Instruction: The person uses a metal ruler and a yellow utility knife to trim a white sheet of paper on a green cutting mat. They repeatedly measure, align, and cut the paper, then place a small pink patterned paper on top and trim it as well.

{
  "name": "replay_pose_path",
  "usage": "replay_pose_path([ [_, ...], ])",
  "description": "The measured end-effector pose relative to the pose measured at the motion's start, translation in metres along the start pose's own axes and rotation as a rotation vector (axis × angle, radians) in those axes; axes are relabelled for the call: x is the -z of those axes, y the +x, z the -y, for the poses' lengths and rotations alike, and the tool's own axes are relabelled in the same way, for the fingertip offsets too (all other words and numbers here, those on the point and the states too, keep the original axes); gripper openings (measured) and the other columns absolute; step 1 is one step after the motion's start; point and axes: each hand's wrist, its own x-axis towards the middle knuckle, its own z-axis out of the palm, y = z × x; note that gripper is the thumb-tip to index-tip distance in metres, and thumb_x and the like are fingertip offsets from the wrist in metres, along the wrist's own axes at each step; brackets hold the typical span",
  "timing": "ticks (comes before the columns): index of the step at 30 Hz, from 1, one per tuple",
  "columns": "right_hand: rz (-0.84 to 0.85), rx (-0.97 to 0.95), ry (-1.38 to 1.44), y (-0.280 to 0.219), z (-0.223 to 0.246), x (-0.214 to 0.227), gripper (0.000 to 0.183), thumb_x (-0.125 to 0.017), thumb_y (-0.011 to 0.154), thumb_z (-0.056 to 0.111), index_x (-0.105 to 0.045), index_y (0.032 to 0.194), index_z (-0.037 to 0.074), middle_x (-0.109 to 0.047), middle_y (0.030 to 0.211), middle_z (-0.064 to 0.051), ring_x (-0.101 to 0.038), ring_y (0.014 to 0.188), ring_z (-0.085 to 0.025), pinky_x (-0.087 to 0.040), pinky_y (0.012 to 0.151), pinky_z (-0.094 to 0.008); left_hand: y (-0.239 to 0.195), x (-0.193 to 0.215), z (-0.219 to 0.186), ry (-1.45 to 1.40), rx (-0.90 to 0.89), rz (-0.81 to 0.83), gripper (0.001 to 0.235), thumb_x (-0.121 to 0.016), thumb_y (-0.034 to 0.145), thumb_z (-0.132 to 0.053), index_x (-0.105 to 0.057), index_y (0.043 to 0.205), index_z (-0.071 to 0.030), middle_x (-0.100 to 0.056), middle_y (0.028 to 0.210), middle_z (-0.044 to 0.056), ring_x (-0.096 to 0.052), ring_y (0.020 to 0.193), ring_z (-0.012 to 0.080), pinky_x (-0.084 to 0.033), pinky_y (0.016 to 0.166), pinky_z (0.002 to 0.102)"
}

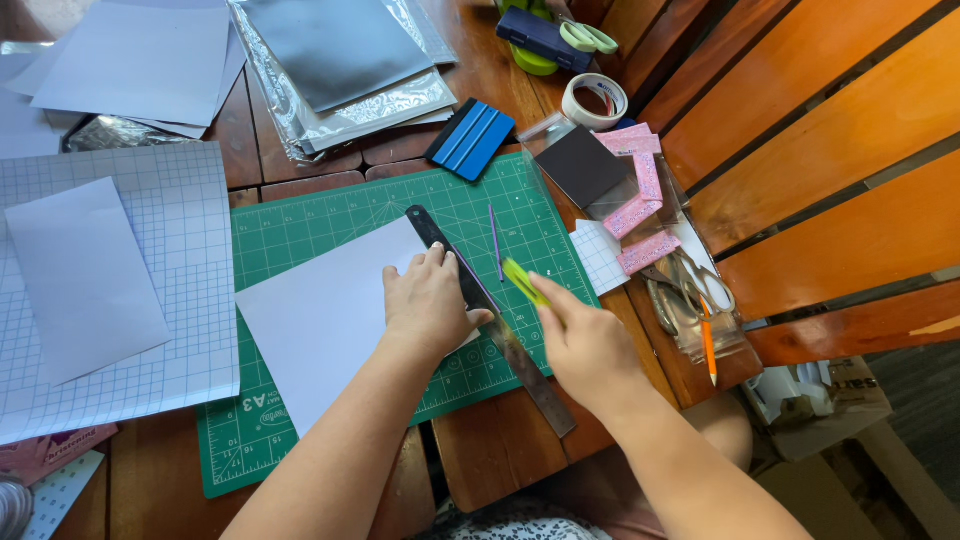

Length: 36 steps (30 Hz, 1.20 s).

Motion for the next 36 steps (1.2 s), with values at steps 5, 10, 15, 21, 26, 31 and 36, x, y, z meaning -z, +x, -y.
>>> replay_pose_path([
  [5,0.015,0.083,0.031,0.054,0.007,-0.046,0.047,-0.046,0.105,0.030,-0.054,0.151,0.028,-0.074,0.118,-0.021,-0.071,0.106,-0.045,-0.058,0.092,-0.058,0.004,-0.008,0.002,0.020,0.010,0.010,0.101,-0.079,0.076,-0.066,-0.046,0.152,-0.008,-0.046,0.156,0.006,-0.046,0.140,0.0212,-0.039,0.104,0.055],
  [10,0.093,0.042,-0.040,0.084,0.006,-0.071,0.049,-0.043,0.104,0.037,-0.049,0.152,0.040,-0.074,0.119,-0.019,-0.070,0.108,-0.046,-0.056,0.097,-0.057,0.015,-0.028,0.007,0.025,0.001,0.002,0.099,-0.077,0.077,-0.063,-0.044,0.154,-0.009,-0.045,0.156,0.006,-0.045,0.140,0.0218,-0.038,0.104,0.057],
  [15,0.084,0.040,-0.071,0.087,0.005,-0.076,0.047,-0.044,0.103,0.036,-0.052,0.149,0.041,-0.075,0.119,-0.015,-0.071,0.107,-0.045,-0.058,0.095,-0.055,0.015,-0.033,0.007,0.040,-0.003,-0.041,0.088,-0.072,0.081,-0.057,-0.048,0.152,-0.010,-0.050,0.152,0.007,-0.048,0.138,0.0219,-0.038,0.101,0.056],
  [21,0.109,0.053,-0.123,0.085,0.018,-0.066,0.047,-0.043,0.102,0.036,-0.054,0.147,0.040,-0.075,0.116,-0.018,-0.070,0.106,-0.046,-0.057,0.095,-0.056,0.008,-0.021,0.004,0.009,-0.014,-0.057,0.083,-0.071,0.083,-0.050,-0.050,0.151,-0.007,-0.054,0.149,0.010,-0.050,0.136,0.0254,-0.037,0.101,0.059],
  [26,0.117,0.059,-0.132,0.084,0.016,-0.059,0.045,-0.044,0.101,0.036,-0.057,0.144,0.041,-0.076,0.115,-0.015,-0.071,0.105,-0.045,-0.058,0.093,-0.055,0.011,-0.024,0.004,0.043,-0.017,-0.047,0.086,-0.073,0.083,-0.053,-0.050,0.151,-0.007,-0.054,0.149,0.010,-0.051,0.135,0.0247,-0.039,0.097,0.056],
  [31,0.130,0.053,-0.094,0.069,0.006,-0.050,0.045,-0.046,0.101,0.032,-0.060,0.143,0.039,-0.075,0.119,-0.011,-0.071,0.108,-0.041,-0.058,0.094,-0.051,0.009,-0.017,0.004,0.064,-0.025,-0.009,0.095,-0.073,0.081,-0.065,-0.049,0.150,-0.005,-0.051,0.153,0.010,-0.049,0.137,0.0239,-0.042,0.096,0.054],
  [36,0.147,0.046,-0.058,0.034,-0.002,-0.034,0.045,-0.046,0.100,0.030,-0.062,0.143,0.034,-0.076,0.120,-0.012,-0.070,0.109,-0.042,-0.058,0.091,-0.055,0.008,-0.012,0.003,0.050,-0.005,0.012,0.098,-0.078,0.078,-0.064,-0.047,0.151,-0.006,-0.048,0.155,0.008,-0.047,0.139,0.0227,-0.040,0.100,0.056],
])
